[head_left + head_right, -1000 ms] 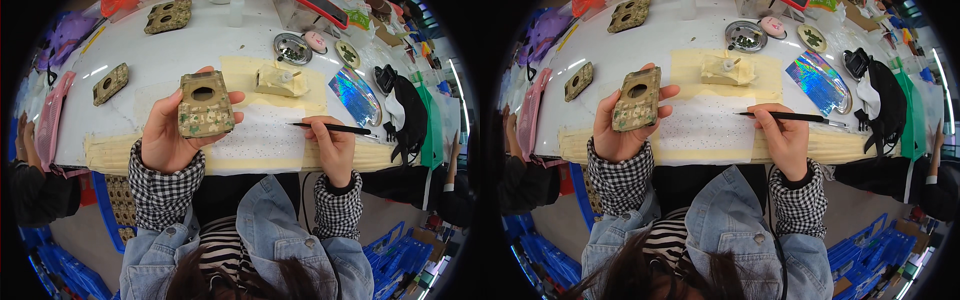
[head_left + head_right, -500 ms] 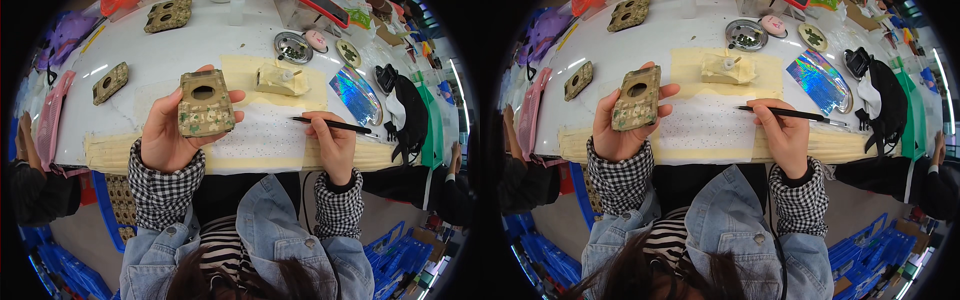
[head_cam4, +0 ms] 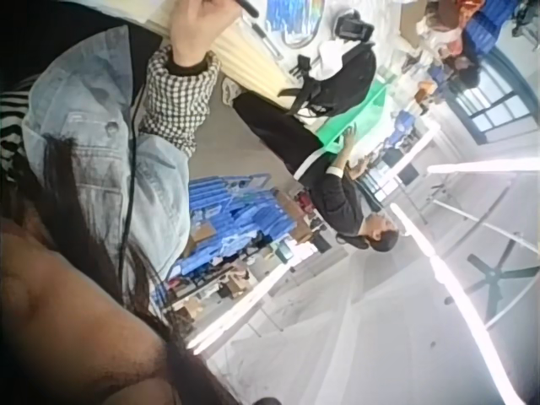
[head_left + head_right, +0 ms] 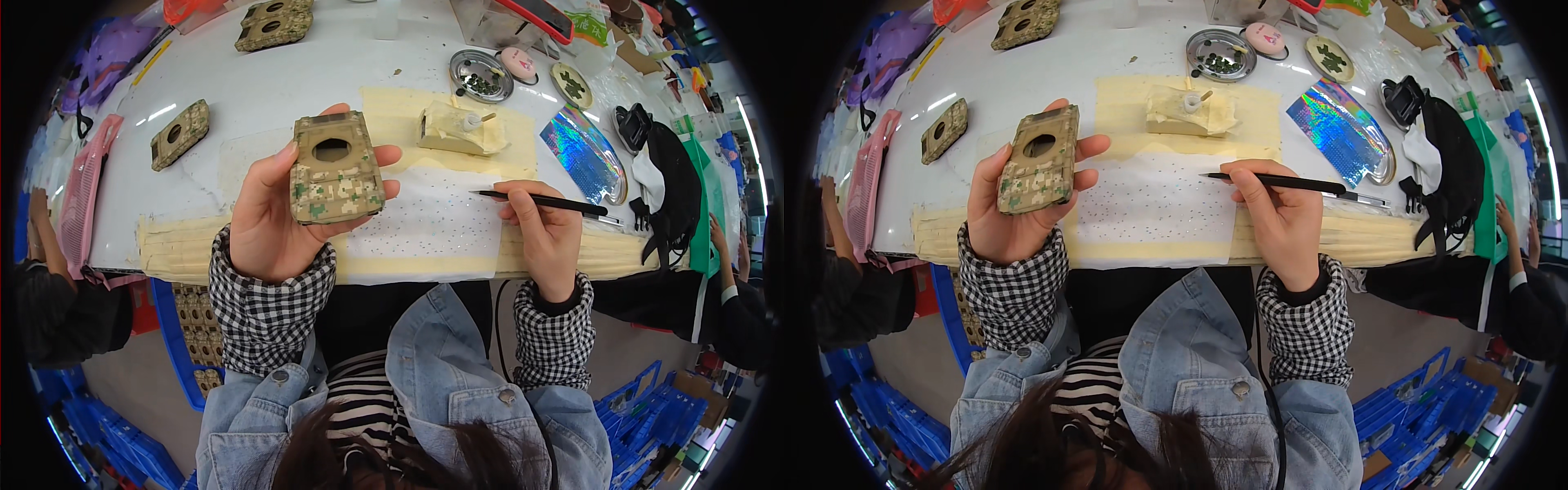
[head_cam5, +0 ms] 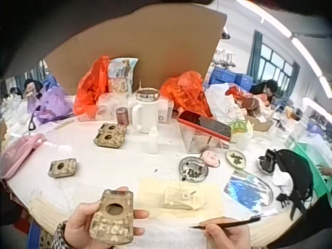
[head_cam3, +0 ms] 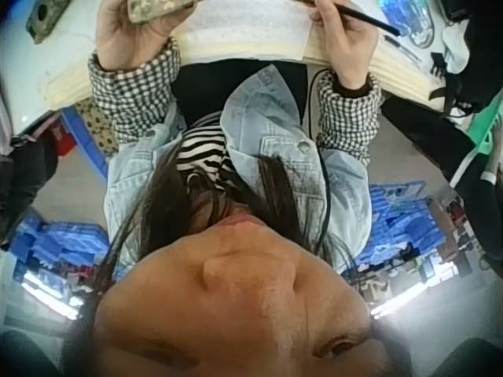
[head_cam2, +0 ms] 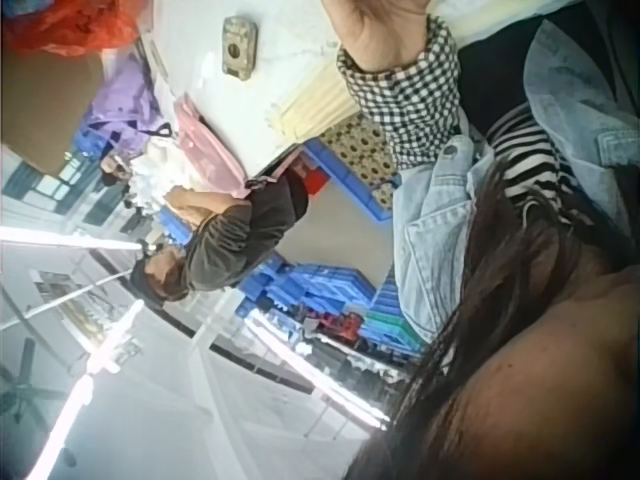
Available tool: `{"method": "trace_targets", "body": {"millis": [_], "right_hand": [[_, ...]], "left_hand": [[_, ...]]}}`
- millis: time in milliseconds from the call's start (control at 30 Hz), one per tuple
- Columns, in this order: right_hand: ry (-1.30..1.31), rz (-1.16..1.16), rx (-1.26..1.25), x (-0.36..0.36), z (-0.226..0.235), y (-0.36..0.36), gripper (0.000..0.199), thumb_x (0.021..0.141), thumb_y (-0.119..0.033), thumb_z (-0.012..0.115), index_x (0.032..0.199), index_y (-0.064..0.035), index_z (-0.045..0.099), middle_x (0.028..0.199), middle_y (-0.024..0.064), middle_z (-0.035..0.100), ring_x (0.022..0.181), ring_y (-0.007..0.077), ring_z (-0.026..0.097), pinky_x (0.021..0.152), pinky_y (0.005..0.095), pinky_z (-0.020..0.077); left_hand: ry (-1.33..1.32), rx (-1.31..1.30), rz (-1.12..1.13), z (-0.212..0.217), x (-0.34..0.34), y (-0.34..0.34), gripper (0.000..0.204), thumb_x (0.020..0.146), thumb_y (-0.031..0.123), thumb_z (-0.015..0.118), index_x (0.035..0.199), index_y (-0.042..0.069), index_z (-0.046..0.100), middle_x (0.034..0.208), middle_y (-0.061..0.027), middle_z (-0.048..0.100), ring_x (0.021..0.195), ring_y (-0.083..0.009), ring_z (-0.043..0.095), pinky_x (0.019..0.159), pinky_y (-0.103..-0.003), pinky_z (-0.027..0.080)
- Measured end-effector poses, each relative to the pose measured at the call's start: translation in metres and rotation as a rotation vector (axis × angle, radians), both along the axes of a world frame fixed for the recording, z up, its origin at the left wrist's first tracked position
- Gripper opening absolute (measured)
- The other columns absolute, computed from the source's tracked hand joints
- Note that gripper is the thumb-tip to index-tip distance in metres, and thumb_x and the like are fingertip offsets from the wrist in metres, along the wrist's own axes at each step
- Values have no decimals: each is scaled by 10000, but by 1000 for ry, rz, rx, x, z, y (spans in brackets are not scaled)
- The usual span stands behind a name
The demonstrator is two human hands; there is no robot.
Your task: Manually detailing camouflage patterns on plastic toy tank bodies using a fine brush.
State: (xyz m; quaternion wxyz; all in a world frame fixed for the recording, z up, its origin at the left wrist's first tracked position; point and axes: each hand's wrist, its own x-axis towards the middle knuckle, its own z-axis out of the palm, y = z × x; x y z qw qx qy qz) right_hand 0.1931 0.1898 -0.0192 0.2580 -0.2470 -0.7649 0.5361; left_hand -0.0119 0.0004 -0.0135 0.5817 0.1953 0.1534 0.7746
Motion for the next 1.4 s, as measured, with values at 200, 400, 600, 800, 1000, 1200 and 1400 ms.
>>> {"method": "trace_targets", "body": {"millis": [200, 400, 600, 800, 1000, 1200, 1400], "right_hand": [[-8, 9, 16, 0, 0, 1, 212, 929, -163, 560, 970, 21, 656, 733, 23, 621, 670, 67, 542, 626, 195, 419], [-3, 5, 3, 0, -1, 1, 216, 929, -168, 561, 969, 22, 656, 753, 24, 626, 673, 63, 542, 628, 193, 421], [1, 9, 0, 0, 0, 1, 220, 931, -174, 558, 966, 20, 657, 743, 22, 623, 669, 63, 540, 625, 195, 416], [4, 0, 1, -1, 0, 0, 222, 931, -177, 559, 965, 17, 660, 718, 19, 614, 658, 62, 534, 617, 193, 411], [6, 6, 0, -1, 0, 1, 219, 931, -174, 557, 965, 17, 660, 716, 20, 612, 654, 62, 533, 614, 192, 410], [3, 6, 11, -1, 0, 1, 216, 932, -164, 551, 964, 20, 659, 716, 21, 612, 655, 63, 534, 612, 192, 410], [35, -8, -40, 0, 0, 2, 187, 912, -120, 579, 939, 47, 658, 777, 49, 636, 662, 72, 524, 604, 198, 424]], "left_hand": [[-4, -14, 13, 1, 1, 0, 574, 965, 263, 242, 1447, 46, 17, 1380, -394, 191, 1183, -448, 456, 936, -418, 511], [-4, -11, 8, 0, 1, 0, 573, 966, 266, 240, 1448, 49, 21, 1384, -391, 190, 1187, -446, 454, 940, -419, 507], [-1, -2, 1, 1, 1, 0, 577, 967, 267, 240, 1449, 51, 8, 1388, -390, 179, 1196, -442, 447, 951, -423, 497], [3, -1, 4, 1, 1, 1, 583, 967, 267, 243, 1449, 49, -3, 1388, -391, 176, 1195, -441, 449, 947, -418, 500], [8, -5, 7, 1, 1, 0, 581, 967, 267, 242, 1448, 48, 2, 1387, -392, 179, 1196, -440, 447, 942, -415, 505], [0, -7, 9, 1, 2, 1, 577, 967, 264, 240, 1447, 46, 7, 1385, -393, 180, 1196, -445, 445, 940, -418, 507], [4, 2, 2, 0, 1, 1, 579, 967, 267, 245, 1447, 41, 12, 1384, -394, 185, 1196, -447, 445, 939, -420, 506]]}}
